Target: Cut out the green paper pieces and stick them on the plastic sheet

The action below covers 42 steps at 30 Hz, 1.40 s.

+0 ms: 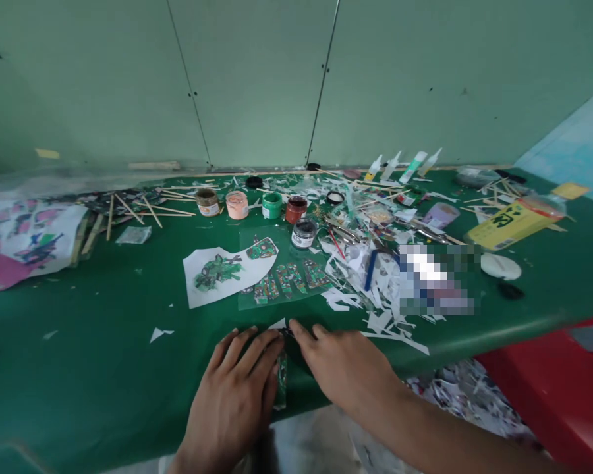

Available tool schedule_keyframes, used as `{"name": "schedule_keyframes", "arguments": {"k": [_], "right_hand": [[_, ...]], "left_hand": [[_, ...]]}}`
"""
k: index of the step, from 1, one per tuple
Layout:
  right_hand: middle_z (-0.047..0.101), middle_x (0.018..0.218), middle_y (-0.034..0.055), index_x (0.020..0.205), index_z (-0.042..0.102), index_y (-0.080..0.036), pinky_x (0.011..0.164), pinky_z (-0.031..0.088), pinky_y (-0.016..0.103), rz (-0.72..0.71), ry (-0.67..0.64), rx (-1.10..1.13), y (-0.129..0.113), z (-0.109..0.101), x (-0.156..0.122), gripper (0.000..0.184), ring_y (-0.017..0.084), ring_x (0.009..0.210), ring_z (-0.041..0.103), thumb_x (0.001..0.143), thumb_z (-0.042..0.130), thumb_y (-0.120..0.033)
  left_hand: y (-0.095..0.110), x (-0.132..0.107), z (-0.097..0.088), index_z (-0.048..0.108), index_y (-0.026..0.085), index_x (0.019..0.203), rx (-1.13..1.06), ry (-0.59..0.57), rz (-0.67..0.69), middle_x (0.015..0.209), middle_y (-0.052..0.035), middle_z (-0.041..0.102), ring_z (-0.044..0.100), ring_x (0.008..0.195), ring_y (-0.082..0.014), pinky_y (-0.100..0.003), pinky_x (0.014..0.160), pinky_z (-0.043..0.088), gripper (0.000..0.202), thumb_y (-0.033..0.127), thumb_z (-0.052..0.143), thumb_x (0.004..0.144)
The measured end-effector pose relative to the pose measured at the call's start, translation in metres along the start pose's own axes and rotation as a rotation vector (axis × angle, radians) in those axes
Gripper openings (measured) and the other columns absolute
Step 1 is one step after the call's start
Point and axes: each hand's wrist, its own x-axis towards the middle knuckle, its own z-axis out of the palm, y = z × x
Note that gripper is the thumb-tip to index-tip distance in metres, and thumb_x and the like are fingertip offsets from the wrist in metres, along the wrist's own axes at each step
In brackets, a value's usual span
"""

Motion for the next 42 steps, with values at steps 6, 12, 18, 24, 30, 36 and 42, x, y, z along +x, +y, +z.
{"name": "schedule_keyframes", "arguments": {"k": [6, 12, 18, 24, 30, 36, 42], "right_hand": [[0.069, 0.071, 0.0117, 0.132, 0.059, -0.011, 0.036, 0.024, 0.028, 0.082, 0.003, -0.015, -0.010, -0.001, -0.004, 0.061, 0.016, 0.044, 0.060, 0.073, 0.050, -0.003], [0.072, 0.075, 0.0140, 0.132, 0.059, -0.011, 0.036, 0.032, 0.025, 0.165, 0.046, -0.035, -0.023, 0.003, -0.009, 0.063, 0.017, 0.047, 0.064, 0.071, 0.052, -0.001], [0.072, 0.072, 0.0131, 0.129, 0.062, -0.012, 0.035, 0.033, 0.026, 0.195, 0.087, -0.007, -0.021, 0.005, -0.015, 0.059, 0.018, 0.045, 0.063, 0.072, 0.052, -0.002], [0.076, 0.082, 0.0073, 0.124, 0.066, -0.024, 0.046, 0.044, 0.026, 0.280, 0.173, 0.235, -0.001, 0.011, -0.010, 0.038, 0.018, 0.059, 0.069, 0.093, 0.045, -0.021], [0.076, 0.085, 0.0058, 0.130, 0.061, -0.024, 0.048, 0.045, 0.023, 0.283, 0.211, 0.254, -0.006, 0.019, -0.011, 0.043, 0.015, 0.057, 0.068, 0.092, 0.042, -0.017], [0.075, 0.081, 0.0027, 0.128, 0.063, -0.025, 0.039, 0.038, 0.024, 0.248, 0.265, 0.178, -0.013, 0.022, -0.014, 0.044, 0.015, 0.048, 0.066, 0.086, 0.050, -0.017], [0.074, 0.078, 0.0025, 0.129, 0.062, -0.024, 0.038, 0.035, 0.026, 0.233, 0.264, 0.136, -0.015, 0.022, -0.011, 0.045, 0.016, 0.045, 0.065, 0.086, 0.052, -0.017]], "left_hand": [[0.005, -0.003, 0.006, 0.067, 0.024, 0.112, -0.009, -0.001, -0.051, 0.114, 0.0003, 0.071, 0.060, 0.104, -0.0246, -0.044, 0.097, 0.042, 0.030, 0.023, 0.042, 0.093], [0.015, -0.006, 0.010, 0.067, 0.022, 0.111, 0.001, 0.081, -0.122, 0.112, -0.0005, 0.071, 0.060, 0.104, -0.0245, -0.043, 0.099, 0.039, 0.030, 0.024, 0.043, 0.093], [0.015, -0.007, 0.011, 0.066, 0.021, 0.112, 0.003, 0.085, -0.109, 0.113, -0.0002, 0.071, 0.058, 0.105, -0.0253, -0.043, 0.099, 0.038, 0.030, 0.023, 0.044, 0.092], [0.014, -0.006, 0.009, 0.066, 0.022, 0.113, -0.025, 0.073, -0.103, 0.114, 0.0006, 0.070, 0.058, 0.105, -0.0238, -0.042, 0.101, 0.035, 0.029, 0.021, 0.044, 0.093], [0.017, -0.004, 0.009, 0.067, 0.023, 0.109, -0.002, 0.075, -0.134, 0.108, -0.0004, 0.069, 0.057, 0.102, -0.0233, -0.040, 0.098, 0.036, 0.029, 0.026, 0.042, 0.094], [0.018, -0.004, 0.011, 0.067, 0.018, 0.108, 0.028, 0.091, -0.128, 0.108, -0.0028, 0.070, 0.056, 0.104, -0.0248, -0.041, 0.099, 0.035, 0.029, 0.030, 0.043, 0.094], [0.018, -0.002, 0.011, 0.067, 0.018, 0.106, 0.021, 0.100, -0.126, 0.106, -0.0033, 0.070, 0.056, 0.102, -0.0250, -0.041, 0.097, 0.035, 0.029, 0.029, 0.043, 0.095]]}}
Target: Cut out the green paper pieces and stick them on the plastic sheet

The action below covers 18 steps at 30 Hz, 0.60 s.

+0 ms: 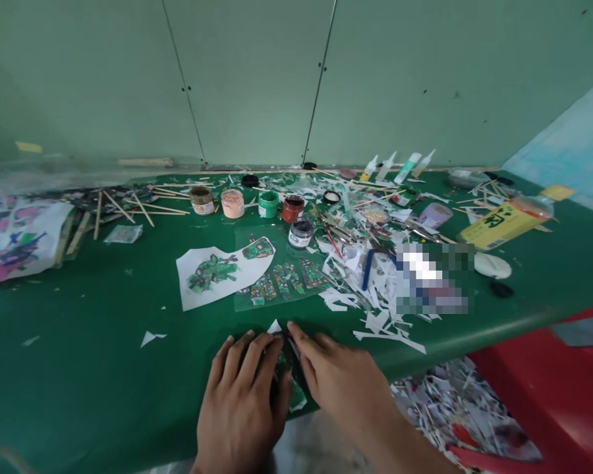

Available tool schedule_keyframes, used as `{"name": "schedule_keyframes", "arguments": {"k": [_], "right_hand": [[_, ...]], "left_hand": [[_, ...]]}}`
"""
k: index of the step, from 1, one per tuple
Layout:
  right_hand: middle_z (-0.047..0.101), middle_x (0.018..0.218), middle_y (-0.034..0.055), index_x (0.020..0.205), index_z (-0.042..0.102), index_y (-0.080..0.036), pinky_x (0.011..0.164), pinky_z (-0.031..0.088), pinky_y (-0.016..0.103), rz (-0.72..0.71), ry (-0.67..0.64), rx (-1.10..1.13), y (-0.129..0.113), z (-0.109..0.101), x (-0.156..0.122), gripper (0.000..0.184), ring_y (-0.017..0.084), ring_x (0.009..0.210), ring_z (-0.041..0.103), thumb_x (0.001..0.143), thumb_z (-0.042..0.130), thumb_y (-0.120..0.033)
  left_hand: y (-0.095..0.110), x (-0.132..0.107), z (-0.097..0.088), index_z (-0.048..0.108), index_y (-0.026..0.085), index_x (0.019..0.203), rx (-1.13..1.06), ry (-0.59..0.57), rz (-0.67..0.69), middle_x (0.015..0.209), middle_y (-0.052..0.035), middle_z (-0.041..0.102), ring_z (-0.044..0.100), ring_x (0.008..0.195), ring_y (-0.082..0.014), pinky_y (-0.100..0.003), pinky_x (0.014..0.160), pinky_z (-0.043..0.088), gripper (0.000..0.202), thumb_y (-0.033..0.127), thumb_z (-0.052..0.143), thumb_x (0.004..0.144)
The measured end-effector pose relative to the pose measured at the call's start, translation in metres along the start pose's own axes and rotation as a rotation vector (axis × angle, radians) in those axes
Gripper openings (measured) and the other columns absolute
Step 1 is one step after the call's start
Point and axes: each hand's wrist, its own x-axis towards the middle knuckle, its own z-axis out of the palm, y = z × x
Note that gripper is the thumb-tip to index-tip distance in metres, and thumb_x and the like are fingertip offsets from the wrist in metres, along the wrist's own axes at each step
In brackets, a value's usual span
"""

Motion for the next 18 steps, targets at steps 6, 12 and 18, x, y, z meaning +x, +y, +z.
{"name": "schedule_keyframes", "arguments": {"k": [6, 12, 18], "right_hand": [[0.075, 0.081, 0.0057, 0.132, 0.060, -0.024, 0.039, 0.038, 0.025, 0.003, -0.056, -0.037, -0.001, 0.000, -0.002, 0.046, 0.016, 0.046, 0.065, 0.087, 0.054, -0.017], [0.074, 0.087, 0.0109, 0.139, 0.053, -0.021, 0.043, 0.046, 0.024, 0.009, -0.200, -0.074, -0.007, -0.007, 0.001, 0.053, 0.018, 0.053, 0.069, 0.086, 0.055, -0.014], [0.073, 0.091, 0.0151, 0.144, 0.046, -0.016, 0.044, 0.051, 0.028, 0.000, -0.352, -0.127, -0.016, -0.016, 0.003, 0.065, 0.020, 0.054, 0.070, 0.080, 0.052, -0.005]], "left_hand": [[0.000, 0.000, 0.000, 0.067, 0.018, 0.105, -0.010, 0.001, -0.008, 0.106, -0.0028, 0.070, 0.057, 0.102, -0.0245, -0.041, 0.098, 0.036, 0.028, 0.030, 0.044, 0.094], [0.000, -0.001, 0.001, 0.067, 0.017, 0.106, -0.006, -0.001, -0.009, 0.108, -0.0031, 0.070, 0.057, 0.103, -0.0244, -0.041, 0.099, 0.036, 0.028, 0.029, 0.045, 0.094], [0.001, -0.001, 0.001, 0.067, 0.018, 0.104, -0.019, 0.006, -0.027, 0.107, -0.0024, 0.070, 0.058, 0.102, -0.0239, -0.040, 0.099, 0.037, 0.024, 0.026, 0.048, 0.091]]}}
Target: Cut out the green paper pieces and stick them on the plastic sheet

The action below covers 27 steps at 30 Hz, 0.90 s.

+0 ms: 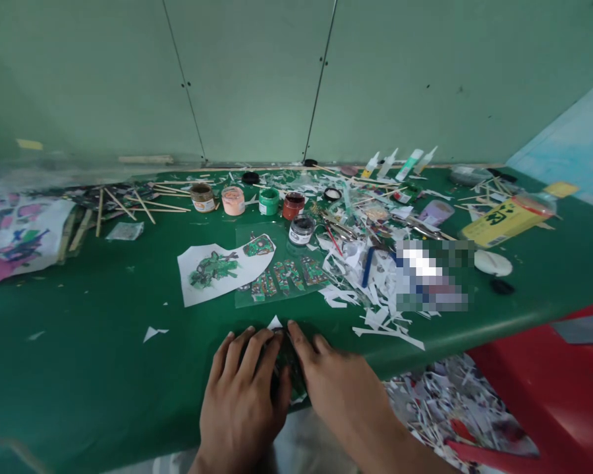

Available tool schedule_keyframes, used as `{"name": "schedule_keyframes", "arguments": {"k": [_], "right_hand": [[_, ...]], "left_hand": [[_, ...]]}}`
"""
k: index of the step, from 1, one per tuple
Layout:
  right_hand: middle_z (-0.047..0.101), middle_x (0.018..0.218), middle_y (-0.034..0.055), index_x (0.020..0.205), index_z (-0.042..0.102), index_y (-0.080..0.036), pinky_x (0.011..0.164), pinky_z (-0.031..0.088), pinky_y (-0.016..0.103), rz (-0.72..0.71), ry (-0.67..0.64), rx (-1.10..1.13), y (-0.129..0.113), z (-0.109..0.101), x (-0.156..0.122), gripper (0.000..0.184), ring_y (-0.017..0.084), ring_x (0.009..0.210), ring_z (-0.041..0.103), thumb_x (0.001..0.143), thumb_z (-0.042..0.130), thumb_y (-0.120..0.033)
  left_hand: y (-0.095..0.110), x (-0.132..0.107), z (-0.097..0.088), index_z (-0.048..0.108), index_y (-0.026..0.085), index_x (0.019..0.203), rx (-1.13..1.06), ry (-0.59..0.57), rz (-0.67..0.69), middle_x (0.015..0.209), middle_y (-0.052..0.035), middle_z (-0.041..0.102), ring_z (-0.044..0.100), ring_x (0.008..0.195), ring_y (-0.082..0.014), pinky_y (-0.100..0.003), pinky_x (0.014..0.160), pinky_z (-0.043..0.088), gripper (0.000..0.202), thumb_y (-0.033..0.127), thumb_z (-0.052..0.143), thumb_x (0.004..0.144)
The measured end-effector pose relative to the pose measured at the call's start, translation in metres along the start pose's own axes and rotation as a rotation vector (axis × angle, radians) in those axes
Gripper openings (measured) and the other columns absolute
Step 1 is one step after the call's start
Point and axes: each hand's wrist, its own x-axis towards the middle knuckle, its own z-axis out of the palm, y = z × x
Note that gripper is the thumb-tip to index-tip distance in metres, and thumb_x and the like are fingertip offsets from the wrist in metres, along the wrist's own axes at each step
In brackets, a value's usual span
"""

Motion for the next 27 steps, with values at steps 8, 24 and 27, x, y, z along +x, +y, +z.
{"name": "schedule_keyframes", "arguments": {"k": [8, 24, 27], "right_hand": [[0.074, 0.077, 0.0085, 0.133, 0.060, -0.021, 0.039, 0.038, 0.025, -0.007, 0.133, 0.044, 0.021, 0.006, -0.008, 0.054, 0.018, 0.047, 0.065, 0.080, 0.054, -0.009], [0.071, 0.071, 0.0002, 0.126, 0.064, -0.030, 0.044, 0.024, 0.030, -0.141, 0.247, 0.252, 0.036, 0.004, 0.016, 0.041, 0.013, 0.049, 0.056, 0.091, 0.044, -0.024], [0.070, 0.071, -0.0001, 0.128, 0.063, -0.030, 0.044, 0.021, 0.030, -0.150, 0.233, 0.248, 0.036, 0.006, 0.016, 0.043, 0.013, 0.049, 0.056, 0.090, 0.044, -0.024]], "left_hand": [[-0.001, -0.001, 0.000, 0.066, 0.019, 0.113, -0.015, -0.011, -0.007, 0.109, -0.0019, 0.070, 0.059, 0.105, -0.0238, -0.041, 0.102, 0.036, 0.029, 0.029, 0.047, 0.092], [-0.039, 0.009, -0.020, 0.069, 0.030, 0.106, -0.066, -0.126, 0.251, 0.112, 0.0089, 0.072, 0.062, 0.102, -0.0193, -0.038, 0.089, 0.048, 0.047, 0.000, 0.040, 0.084], [-0.037, 0.008, -0.019, 0.068, 0.027, 0.108, -0.051, -0.119, 0.262, 0.114, 0.0067, 0.071, 0.062, 0.102, -0.0200, -0.038, 0.086, 0.048, 0.039, 0.006, 0.042, 0.088]]}}
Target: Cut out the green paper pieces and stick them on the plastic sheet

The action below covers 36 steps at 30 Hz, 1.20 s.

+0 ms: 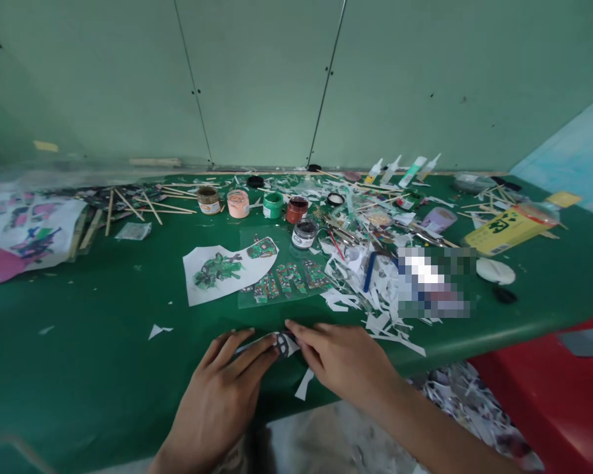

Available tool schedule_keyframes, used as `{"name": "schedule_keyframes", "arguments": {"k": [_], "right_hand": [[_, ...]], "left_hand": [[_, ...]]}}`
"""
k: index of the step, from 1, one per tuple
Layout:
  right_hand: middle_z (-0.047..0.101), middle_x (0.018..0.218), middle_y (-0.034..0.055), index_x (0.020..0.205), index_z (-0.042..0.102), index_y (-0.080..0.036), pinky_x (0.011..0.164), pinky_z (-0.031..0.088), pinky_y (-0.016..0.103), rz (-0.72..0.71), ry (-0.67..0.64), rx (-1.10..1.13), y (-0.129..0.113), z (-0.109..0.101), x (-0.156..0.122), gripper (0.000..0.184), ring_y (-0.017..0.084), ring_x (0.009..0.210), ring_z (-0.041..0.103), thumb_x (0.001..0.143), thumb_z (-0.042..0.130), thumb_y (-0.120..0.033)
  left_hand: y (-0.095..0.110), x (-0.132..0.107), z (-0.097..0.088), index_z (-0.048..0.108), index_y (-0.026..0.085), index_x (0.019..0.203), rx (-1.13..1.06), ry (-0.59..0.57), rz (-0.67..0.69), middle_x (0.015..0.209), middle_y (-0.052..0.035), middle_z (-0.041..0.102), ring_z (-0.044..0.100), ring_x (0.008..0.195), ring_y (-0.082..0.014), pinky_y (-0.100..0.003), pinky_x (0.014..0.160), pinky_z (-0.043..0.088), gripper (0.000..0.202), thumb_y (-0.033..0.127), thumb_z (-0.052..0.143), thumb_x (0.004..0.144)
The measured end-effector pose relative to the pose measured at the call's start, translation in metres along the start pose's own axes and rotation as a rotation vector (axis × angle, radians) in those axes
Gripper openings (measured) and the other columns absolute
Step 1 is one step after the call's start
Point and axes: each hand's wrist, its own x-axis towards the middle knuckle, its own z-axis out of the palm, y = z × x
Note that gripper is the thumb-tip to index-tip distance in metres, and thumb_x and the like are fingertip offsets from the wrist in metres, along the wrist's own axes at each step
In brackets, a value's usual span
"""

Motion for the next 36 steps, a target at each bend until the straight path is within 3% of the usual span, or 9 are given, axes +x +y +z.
{"name": "schedule_keyframes", "arguments": {"k": [11, 20, 29, 36], "right_hand": [[0.071, 0.073, 0.0014, 0.130, 0.062, -0.027, 0.044, 0.022, 0.031, 0.022, -0.003, -0.033, -0.005, 0.003, -0.005, 0.045, 0.013, 0.050, 0.057, 0.089, 0.043, -0.021], [0.069, 0.071, 0.0061, 0.131, 0.061, -0.020, 0.040, 0.021, 0.030, -0.028, -0.045, -0.205, -0.012, 0.000, -0.003, 0.051, 0.012, 0.040, 0.050, 0.081, 0.051, -0.014], [0.070, 0.073, 0.0126, 0.135, 0.057, -0.010, 0.037, 0.031, 0.028, 0.004, -0.160, -0.299, -0.030, -0.007, -0.009, 0.065, 0.016, 0.046, 0.060, 0.071, 0.051, -0.002], [0.070, 0.071, 0.0121, 0.131, 0.060, -0.011, 0.038, 0.031, 0.026, 0.044, -0.101, -0.299, -0.032, -0.003, -0.012, 0.060, 0.015, 0.045, 0.060, 0.072, 0.052, -0.002]], "left_hand": [[0.001, -0.001, 0.000, 0.067, 0.025, 0.109, 0.017, -0.005, 0.011, 0.115, 0.0052, 0.071, 0.062, 0.094, -0.0208, -0.036, 0.080, 0.047, 0.039, 0.005, 0.043, 0.087], [0.007, 0.000, 0.003, 0.067, 0.026, 0.113, 0.059, -0.016, -0.035, 0.111, 0.0023, 0.072, 0.060, 0.088, -0.0198, -0.036, 0.073, 0.046, 0.043, 0.005, 0.044, 0.084], [0.013, 0.002, 0.004, 0.069, 0.023, 0.108, 0.109, 0.016, -0.050, 0.110, 0.0049, 0.072, 0.057, 0.088, -0.0212, -0.035, 0.072, 0.043, 0.042, 0.001, 0.045, 0.081], [0.024, 0.001, 0.003, 0.070, 0.022, 0.105, 0.145, -0.032, -0.077, 0.107, -0.0018, 0.072, 0.059, 0.083, -0.0204, -0.036, 0.070, 0.043, 0.039, 0.004, 0.046, 0.079]]}}
